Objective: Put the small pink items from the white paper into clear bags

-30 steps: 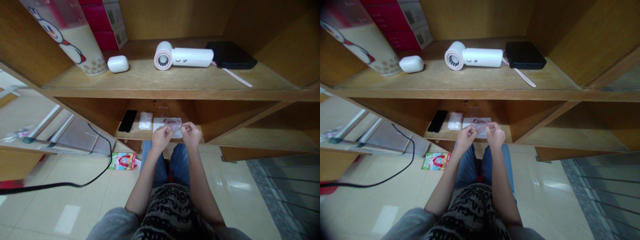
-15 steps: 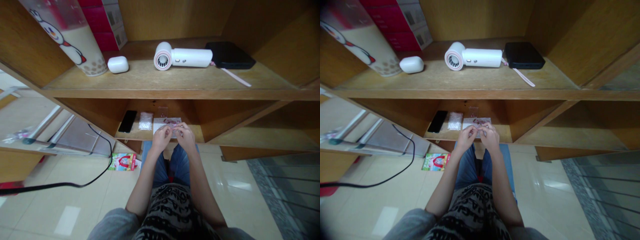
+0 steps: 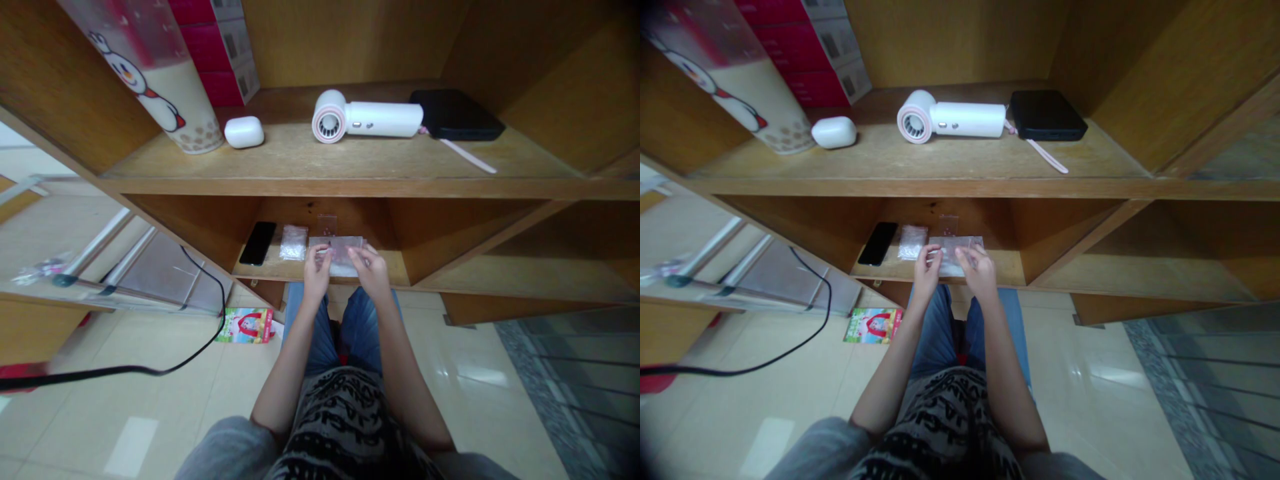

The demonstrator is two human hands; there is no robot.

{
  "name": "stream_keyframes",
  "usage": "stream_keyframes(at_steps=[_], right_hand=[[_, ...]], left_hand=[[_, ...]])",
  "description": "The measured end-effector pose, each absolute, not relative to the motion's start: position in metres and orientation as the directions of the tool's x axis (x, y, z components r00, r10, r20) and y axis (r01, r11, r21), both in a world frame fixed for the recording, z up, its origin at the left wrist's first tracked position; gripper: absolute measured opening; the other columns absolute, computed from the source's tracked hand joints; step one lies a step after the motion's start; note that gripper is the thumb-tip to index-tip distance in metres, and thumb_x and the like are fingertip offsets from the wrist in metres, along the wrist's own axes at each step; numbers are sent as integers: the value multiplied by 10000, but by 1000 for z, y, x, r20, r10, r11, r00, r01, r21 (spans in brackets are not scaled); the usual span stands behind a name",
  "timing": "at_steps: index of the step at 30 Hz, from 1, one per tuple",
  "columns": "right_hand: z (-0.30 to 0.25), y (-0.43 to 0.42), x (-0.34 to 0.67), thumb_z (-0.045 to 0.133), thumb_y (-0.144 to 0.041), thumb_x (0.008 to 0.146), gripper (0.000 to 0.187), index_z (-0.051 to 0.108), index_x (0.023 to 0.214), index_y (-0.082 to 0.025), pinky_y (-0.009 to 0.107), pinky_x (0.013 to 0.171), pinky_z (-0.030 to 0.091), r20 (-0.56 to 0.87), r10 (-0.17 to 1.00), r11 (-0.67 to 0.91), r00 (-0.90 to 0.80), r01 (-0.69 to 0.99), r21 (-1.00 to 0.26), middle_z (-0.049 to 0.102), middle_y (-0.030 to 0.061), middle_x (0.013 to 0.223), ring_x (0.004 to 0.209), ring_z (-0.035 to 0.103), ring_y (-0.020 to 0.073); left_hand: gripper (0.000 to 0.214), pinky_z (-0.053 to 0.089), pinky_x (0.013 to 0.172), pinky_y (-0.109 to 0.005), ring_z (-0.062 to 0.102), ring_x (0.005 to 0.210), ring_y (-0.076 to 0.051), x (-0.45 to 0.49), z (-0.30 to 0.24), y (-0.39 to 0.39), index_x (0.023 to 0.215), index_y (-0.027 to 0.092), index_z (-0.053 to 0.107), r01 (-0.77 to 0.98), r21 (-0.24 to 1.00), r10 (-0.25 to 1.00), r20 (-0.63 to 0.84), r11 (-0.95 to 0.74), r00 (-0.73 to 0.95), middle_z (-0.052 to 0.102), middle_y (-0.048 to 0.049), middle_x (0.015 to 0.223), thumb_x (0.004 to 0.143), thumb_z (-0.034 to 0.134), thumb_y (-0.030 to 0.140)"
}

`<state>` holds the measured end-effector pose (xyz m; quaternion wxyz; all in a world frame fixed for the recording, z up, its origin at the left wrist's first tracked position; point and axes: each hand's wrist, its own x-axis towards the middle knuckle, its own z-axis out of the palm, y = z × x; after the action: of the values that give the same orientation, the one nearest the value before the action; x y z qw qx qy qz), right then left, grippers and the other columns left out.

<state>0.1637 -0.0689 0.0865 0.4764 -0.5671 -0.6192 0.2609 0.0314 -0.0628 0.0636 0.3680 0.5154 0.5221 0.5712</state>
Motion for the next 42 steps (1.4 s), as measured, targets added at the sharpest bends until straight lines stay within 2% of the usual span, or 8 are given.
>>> stream_keyframes(at_steps=[5,10,15,22,30,34,38,42], right_hand=[[73,-63,166,455,-556,822,470,727,911,-183,247,549,383,132,967,101,218,151,-983,544,1,597,560,482,116],[60,-61,164,497,-612,767,511,719,891,-168,205,438,271,-53,954,-17,295,-123,-992,408,-42,493,452,351,73],[61,-61,164,472,-662,754,564,706,771,-148,209,406,212,-81,930,-16,358,-181,-983,348,-50,468,425,287,65],[58,-61,161,520,-630,742,498,693,813,-168,199,370,160,-156,923,-18,351,-365,-931,389,-58,496,397,258,46],[51,-60,147,555,-542,769,358,640,841,-202,153,297,160,-342,933,-159,111,-726,-669,489,-67,552,343,195,11],[50,-59,143,563,-503,782,322,624,872,-199,147,278,171,-394,918,-209,46,-789,-578,408,-97,462,320,160,17],[45,-59,142,572,-518,770,334,617,885,-207,152,265,168,-374,926,-205,50,-764,-612,396,-97,458,322,163,24],[40,-57,143,558,-545,763,338,601,826,-216,163,261,165,-348,933,-180,96,-713,-678,363,-98,455,314,167,25]], left_hand=[[297,459,640,-225,610,705,-116,30,57,-60,976,170,606,-243,965,987,-125,98,-101,658,-36,850,751,619,363],[306,452,671,-220,598,643,-91,29,63,-62,872,149,638,-361,929,991,-114,84,-64,655,-6,725,639,729,325],[299,461,705,-232,597,651,-88,29,67,-62,855,151,650,-397,915,992,-103,67,-71,668,-10,752,616,751,300],[271,467,689,-223,612,706,-103,28,75,-64,916,178,654,-351,935,997,-70,50,-46,687,-26,823,696,696,332],[280,486,751,-251,639,746,-119,26,86,-69,1003,197,624,-375,927,996,54,-25,66,696,-48,891,799,596,386],[292,485,742,-251,628,734,-118,25,88,-68,979,187,634,-319,944,996,91,-80,20,685,-49,877,803,582,414],[277,475,710,-246,607,702,-121,24,89,-68,916,185,660,-188,969,987,157,-160,-32,662,-32,793,804,572,423],[265,453,719,-253,594,754,-143,23,93,-71,885,196,675,-28,973,970,226,-229,-91,657,-40,818,825,538,415]])
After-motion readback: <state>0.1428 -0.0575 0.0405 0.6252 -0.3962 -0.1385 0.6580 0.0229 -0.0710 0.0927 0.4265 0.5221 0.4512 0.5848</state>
